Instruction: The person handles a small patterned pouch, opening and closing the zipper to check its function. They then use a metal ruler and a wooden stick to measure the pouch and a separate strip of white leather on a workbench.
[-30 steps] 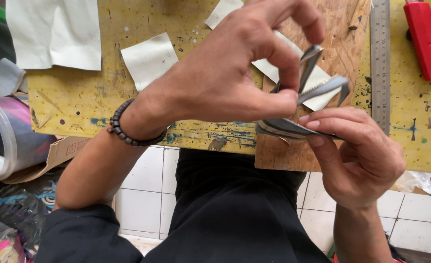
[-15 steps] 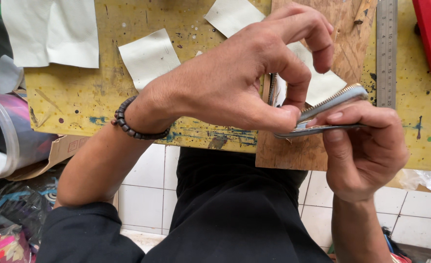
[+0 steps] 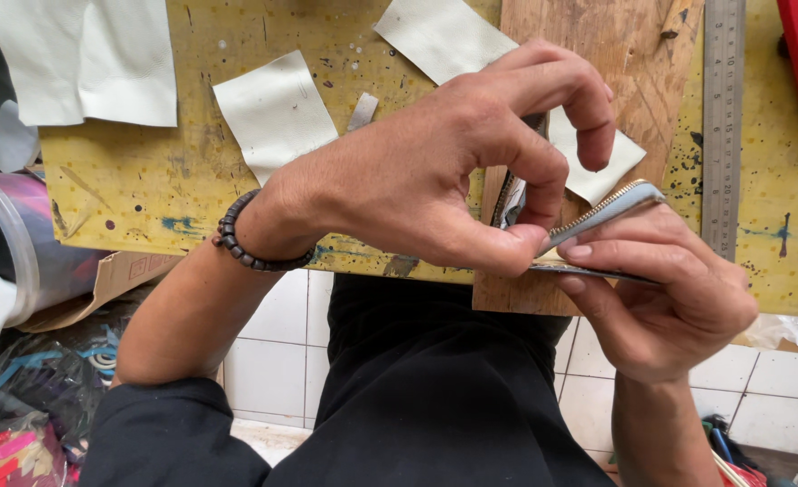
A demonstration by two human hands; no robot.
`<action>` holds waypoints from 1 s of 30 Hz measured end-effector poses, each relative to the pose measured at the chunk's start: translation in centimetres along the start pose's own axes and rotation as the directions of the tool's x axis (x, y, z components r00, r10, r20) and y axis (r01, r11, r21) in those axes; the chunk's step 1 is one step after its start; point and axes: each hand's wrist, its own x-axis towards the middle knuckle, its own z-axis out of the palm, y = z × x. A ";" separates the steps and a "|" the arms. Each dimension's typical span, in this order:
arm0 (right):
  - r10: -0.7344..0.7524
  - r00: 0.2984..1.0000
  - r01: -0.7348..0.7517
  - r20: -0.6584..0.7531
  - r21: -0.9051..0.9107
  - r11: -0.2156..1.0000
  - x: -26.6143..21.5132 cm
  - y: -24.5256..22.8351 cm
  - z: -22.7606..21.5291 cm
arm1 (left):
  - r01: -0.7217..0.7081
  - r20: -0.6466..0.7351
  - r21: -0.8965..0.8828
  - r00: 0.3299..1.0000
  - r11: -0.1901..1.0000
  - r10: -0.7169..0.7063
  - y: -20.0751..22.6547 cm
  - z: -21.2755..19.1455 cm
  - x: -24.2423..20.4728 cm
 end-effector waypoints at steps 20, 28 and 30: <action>0.276 0.948 -0.240 -0.159 0.213 0.947 -2.3 0.2 1.7 | 0.193 -0.061 0.089 0.980 0.977 -0.188 3.1 1.4 0.1; 0.206 0.968 -0.176 -0.140 0.197 0.964 -2.0 0.3 2.4 | 0.384 -0.315 0.200 0.896 0.902 -0.312 2.8 3.2 1.5; 0.292 0.934 -0.212 -0.208 0.338 0.917 -2.2 -0.1 3.0 | 0.412 -0.306 0.233 0.891 0.881 -0.335 3.0 3.2 1.4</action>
